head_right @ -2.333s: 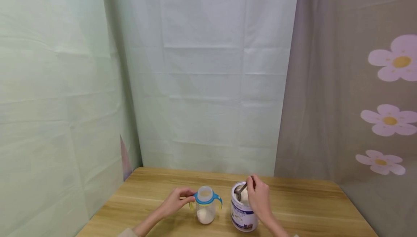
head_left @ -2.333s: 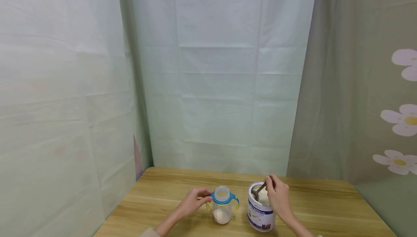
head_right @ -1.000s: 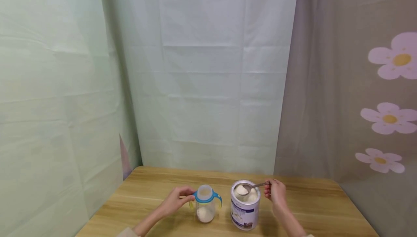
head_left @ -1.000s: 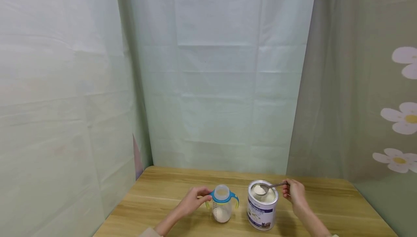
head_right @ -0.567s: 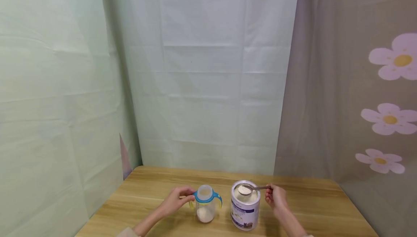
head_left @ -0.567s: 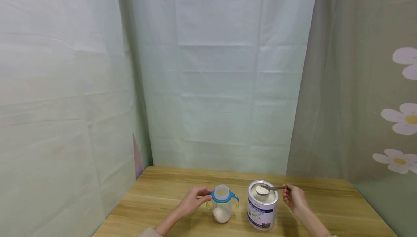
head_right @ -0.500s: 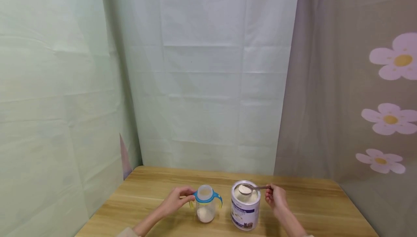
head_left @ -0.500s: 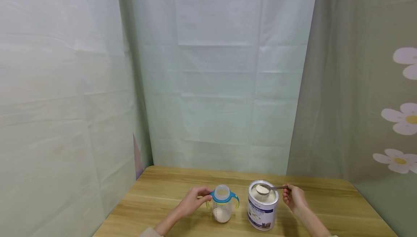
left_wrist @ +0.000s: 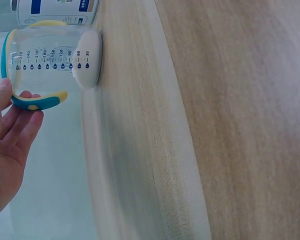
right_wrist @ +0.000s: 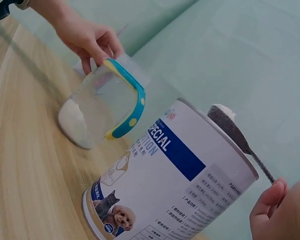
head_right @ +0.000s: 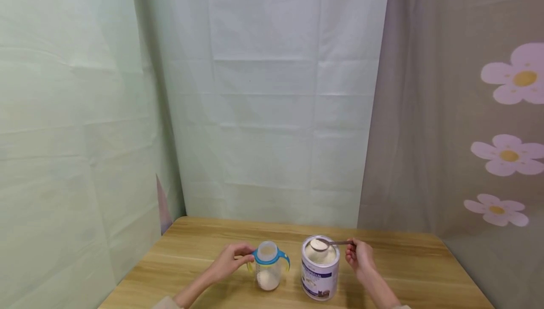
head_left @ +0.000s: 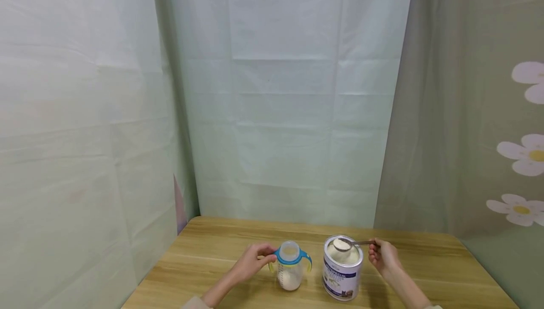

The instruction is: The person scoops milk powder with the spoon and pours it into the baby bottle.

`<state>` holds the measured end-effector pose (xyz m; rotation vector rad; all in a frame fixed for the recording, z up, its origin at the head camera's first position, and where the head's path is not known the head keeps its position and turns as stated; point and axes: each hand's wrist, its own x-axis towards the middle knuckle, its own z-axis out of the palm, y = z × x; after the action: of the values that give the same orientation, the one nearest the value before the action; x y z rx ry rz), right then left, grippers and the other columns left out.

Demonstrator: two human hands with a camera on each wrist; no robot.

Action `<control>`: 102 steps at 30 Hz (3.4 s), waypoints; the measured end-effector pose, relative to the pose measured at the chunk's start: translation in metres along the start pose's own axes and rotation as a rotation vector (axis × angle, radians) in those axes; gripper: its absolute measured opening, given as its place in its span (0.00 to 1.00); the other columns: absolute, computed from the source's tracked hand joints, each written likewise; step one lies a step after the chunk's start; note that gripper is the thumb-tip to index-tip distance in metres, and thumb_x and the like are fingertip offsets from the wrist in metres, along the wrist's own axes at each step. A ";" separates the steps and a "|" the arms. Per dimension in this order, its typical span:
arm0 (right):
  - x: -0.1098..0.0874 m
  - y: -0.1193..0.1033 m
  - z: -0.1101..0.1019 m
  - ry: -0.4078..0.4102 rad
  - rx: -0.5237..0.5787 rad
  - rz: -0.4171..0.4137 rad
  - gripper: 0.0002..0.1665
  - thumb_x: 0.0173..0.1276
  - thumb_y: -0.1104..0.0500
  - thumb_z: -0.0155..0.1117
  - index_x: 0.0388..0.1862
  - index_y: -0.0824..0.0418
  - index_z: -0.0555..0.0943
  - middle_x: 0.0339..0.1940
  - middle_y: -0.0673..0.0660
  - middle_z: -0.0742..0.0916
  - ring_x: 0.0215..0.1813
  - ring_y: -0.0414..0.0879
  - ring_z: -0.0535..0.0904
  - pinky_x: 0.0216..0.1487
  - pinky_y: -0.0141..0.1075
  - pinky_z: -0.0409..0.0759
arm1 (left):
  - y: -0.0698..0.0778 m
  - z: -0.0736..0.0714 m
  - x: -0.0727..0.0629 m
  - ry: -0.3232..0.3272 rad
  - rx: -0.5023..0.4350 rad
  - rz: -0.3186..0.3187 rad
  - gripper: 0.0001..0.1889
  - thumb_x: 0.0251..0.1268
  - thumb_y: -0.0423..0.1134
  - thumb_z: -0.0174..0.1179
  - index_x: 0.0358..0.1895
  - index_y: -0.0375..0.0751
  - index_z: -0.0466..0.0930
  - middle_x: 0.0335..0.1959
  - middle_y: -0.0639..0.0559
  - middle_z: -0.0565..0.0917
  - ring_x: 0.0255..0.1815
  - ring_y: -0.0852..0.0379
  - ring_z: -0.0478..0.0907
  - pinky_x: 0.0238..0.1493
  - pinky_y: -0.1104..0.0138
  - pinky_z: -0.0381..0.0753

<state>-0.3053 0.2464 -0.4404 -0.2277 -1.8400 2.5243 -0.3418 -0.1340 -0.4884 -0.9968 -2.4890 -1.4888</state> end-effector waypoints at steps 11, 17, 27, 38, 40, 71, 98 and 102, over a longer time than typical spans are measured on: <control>-0.002 -0.005 0.005 0.007 0.033 -0.007 0.22 0.78 0.62 0.31 0.30 0.59 0.73 0.20 0.45 0.73 0.22 0.33 0.69 0.26 0.22 0.69 | 0.013 0.003 -0.002 0.020 0.044 -0.025 0.07 0.67 0.35 0.59 0.44 0.37 0.83 0.38 0.44 0.88 0.37 0.60 0.84 0.38 0.73 0.79; -0.002 -0.006 0.007 0.011 0.039 -0.014 0.23 0.78 0.62 0.31 0.28 0.57 0.74 0.21 0.45 0.73 0.22 0.33 0.69 0.26 0.22 0.70 | 0.013 0.002 -0.002 0.018 0.043 -0.030 0.08 0.67 0.34 0.59 0.45 0.38 0.83 0.38 0.44 0.88 0.37 0.57 0.84 0.38 0.73 0.80; -0.004 -0.009 0.010 0.001 0.047 -0.011 0.24 0.79 0.62 0.30 0.29 0.58 0.74 0.22 0.45 0.74 0.23 0.33 0.69 0.27 0.23 0.70 | -0.001 0.000 0.000 0.004 0.012 0.005 0.10 0.67 0.41 0.60 0.45 0.39 0.83 0.38 0.47 0.88 0.37 0.64 0.84 0.39 0.73 0.80; -0.006 -0.013 0.016 0.003 0.020 -0.017 0.23 0.79 0.61 0.31 0.30 0.58 0.74 0.24 0.46 0.74 0.25 0.34 0.69 0.30 0.23 0.71 | 0.000 0.001 -0.001 -0.002 0.015 0.007 0.10 0.68 0.40 0.59 0.45 0.40 0.83 0.39 0.46 0.88 0.37 0.65 0.83 0.39 0.73 0.80; -0.006 -0.013 0.017 0.002 0.019 -0.017 0.22 0.79 0.61 0.31 0.31 0.58 0.74 0.24 0.46 0.74 0.25 0.34 0.69 0.30 0.23 0.71 | 0.000 0.001 -0.001 -0.003 0.011 0.004 0.10 0.68 0.41 0.59 0.45 0.40 0.83 0.39 0.46 0.88 0.37 0.65 0.83 0.39 0.73 0.80; -0.011 -0.019 0.036 -0.020 0.062 -0.028 0.21 0.76 0.64 0.35 0.29 0.58 0.76 0.21 0.45 0.77 0.23 0.32 0.73 0.28 0.20 0.74 | 0.001 0.000 0.000 -0.009 0.009 -0.023 0.10 0.67 0.40 0.59 0.45 0.40 0.83 0.40 0.47 0.87 0.39 0.62 0.84 0.40 0.73 0.80; -0.012 -0.017 0.049 -0.037 0.064 -0.020 0.17 0.76 0.64 0.37 0.33 0.62 0.75 0.23 0.46 0.77 0.24 0.32 0.74 0.28 0.20 0.74 | 0.001 0.000 0.001 0.002 -0.033 -0.012 0.08 0.67 0.36 0.59 0.46 0.40 0.82 0.40 0.45 0.88 0.40 0.47 0.85 0.38 0.71 0.81; -0.012 -0.017 0.050 -0.044 0.072 -0.017 0.18 0.76 0.64 0.37 0.32 0.61 0.75 0.23 0.46 0.77 0.25 0.32 0.74 0.28 0.20 0.75 | 0.001 0.000 0.001 0.002 -0.031 -0.011 0.08 0.67 0.36 0.59 0.45 0.39 0.82 0.40 0.45 0.88 0.41 0.47 0.85 0.39 0.72 0.80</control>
<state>-0.3009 0.2036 -0.4077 -0.1561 -1.7529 2.5990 -0.3418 -0.1329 -0.4876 -0.9871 -2.4812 -1.5347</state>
